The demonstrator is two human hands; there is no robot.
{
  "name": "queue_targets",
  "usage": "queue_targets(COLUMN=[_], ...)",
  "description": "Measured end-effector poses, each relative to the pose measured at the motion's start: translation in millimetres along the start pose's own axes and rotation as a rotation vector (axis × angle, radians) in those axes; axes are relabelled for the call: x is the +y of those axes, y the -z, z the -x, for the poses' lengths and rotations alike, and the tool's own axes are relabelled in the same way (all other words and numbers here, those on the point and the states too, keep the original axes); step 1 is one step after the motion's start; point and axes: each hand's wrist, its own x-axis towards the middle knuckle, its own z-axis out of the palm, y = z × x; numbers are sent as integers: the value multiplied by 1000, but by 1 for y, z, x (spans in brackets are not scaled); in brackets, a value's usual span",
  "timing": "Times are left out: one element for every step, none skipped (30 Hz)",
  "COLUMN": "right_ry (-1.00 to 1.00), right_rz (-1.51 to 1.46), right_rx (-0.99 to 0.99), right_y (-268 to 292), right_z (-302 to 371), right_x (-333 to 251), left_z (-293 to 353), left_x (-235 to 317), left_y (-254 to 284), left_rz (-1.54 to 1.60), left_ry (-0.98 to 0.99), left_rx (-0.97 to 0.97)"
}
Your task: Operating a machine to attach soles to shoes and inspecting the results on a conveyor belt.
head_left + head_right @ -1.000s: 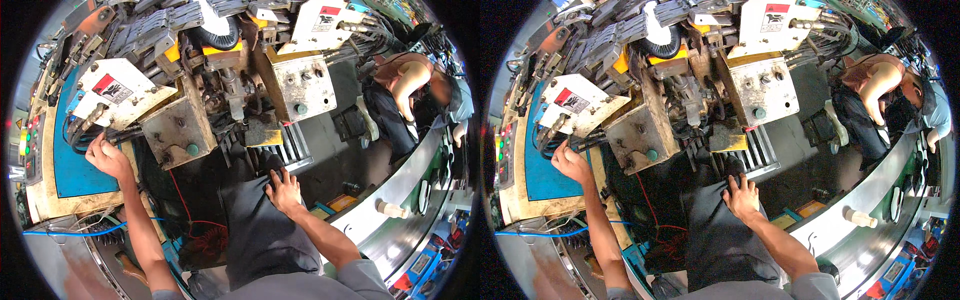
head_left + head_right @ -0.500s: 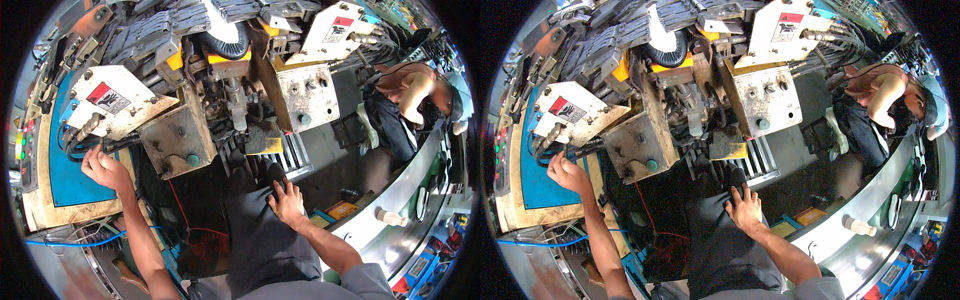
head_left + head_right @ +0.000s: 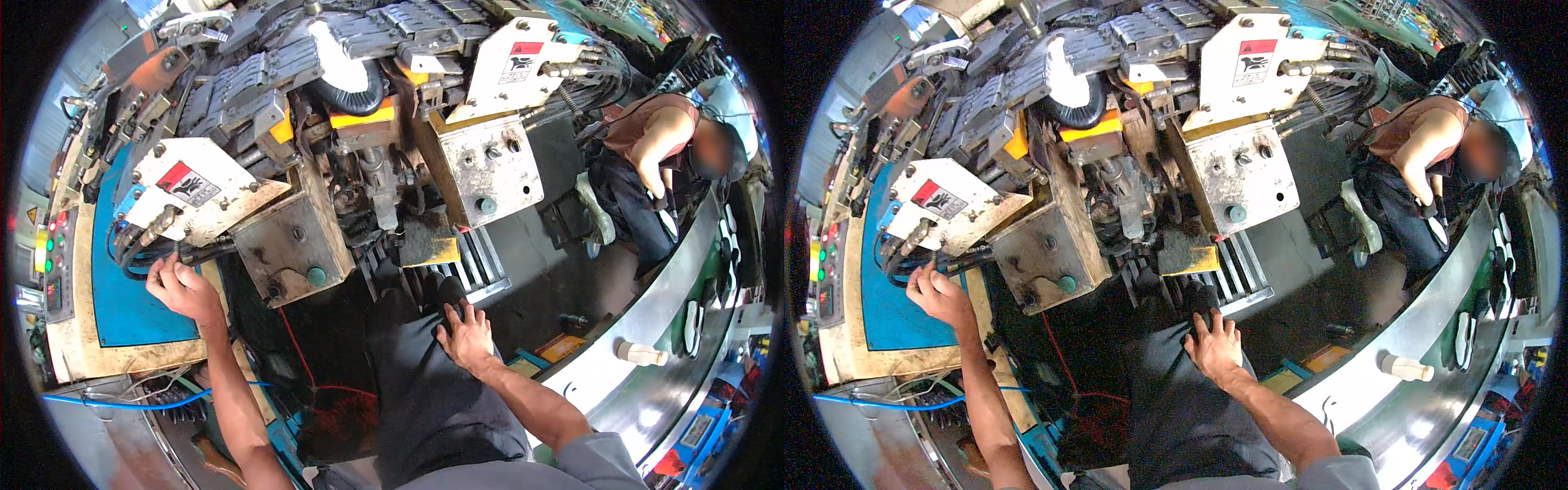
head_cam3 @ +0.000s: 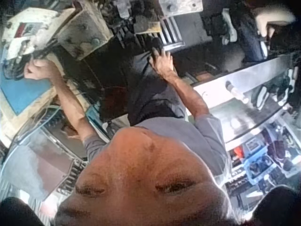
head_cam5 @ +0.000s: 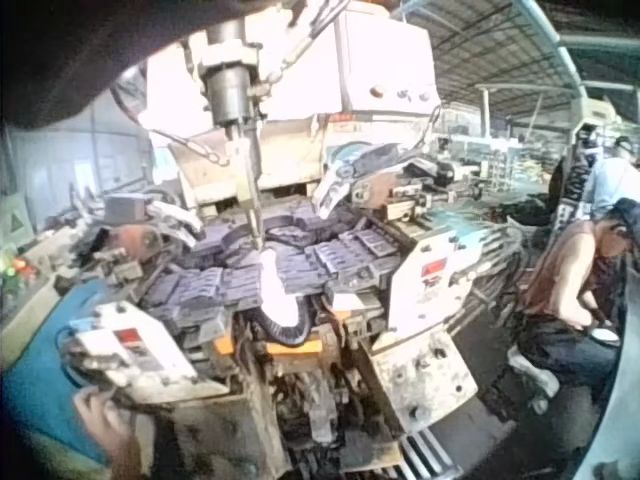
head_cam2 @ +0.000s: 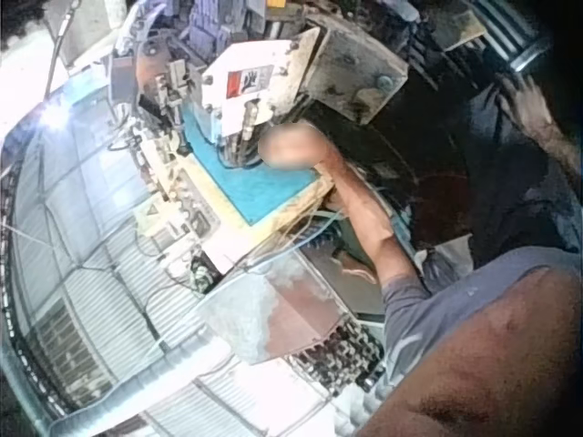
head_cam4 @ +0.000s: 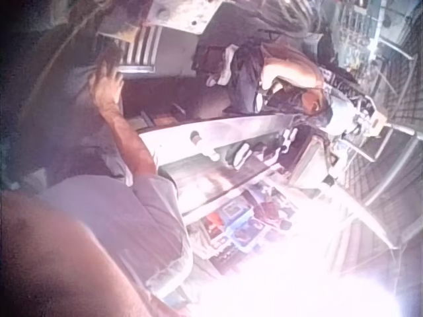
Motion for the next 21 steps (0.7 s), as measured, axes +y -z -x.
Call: queue_targets(right_ry=[0,5,12,-1,1,15,29,37,33,32,45,38,17,8,6,14,16,14,10,8,20], right_rz=[-5,-12,-20,-21,-28,-29,-29,-39,-42,-45,-56,-59,-60,-65,-56,-49,-54,-60,-62,-63,-63], right_rx=[8,5,1,-28,-22,-12,-1,5,-1,-6,-3,-13,-20,-16,-6,-3,-2,5,12,17,20], right_y=[-1,-2,-1,3,2,0,0,0,0,1,2,3,3,3,2,0,1,2,3,1,0], right_z=[0,0,1,3,4,5,6,6,7,8,8,6,6,6,5,7,7,8,8,8,9], right_x=[1,1,-1,-3,-3,-4,-5,-6,-7,-9,-12,-12,-7,-1,1,-1,-1,-1,1,2,0], left_z=[0,-1,-2,-2,-3,-4,-6,-9,-10,-12,-15,-15,-17,-15,-15,-10,-4,1,5,2,0], left_x=[2,4,4,3,1,-4,-6,-9,-7,-6,-6,0,21,41,63,82,101,129,163,192,213], left_y=[0,1,3,4,5,9,12,16,18,22,28,33,35,39,43,46,41,33,22,6,-12], left_rz=[4,-10,-26,-75,-74,-78,-82,-107,-112,-132,-154,-146,-137,-238,-344,-230,-47,173,283,537,732], left_ry=[-6,-24,-42,-101,-108,-124,-139,-191,-200,-184,-168,-35,-41,-239,-444,-398,-414,-311,-157,48,317], left_rx=[6,-7,-19,-23,-17,-46,-75,-79,-72,-109,-145,-263,-263,-300,-329,-422,-456,-538,-623,-745,-821])
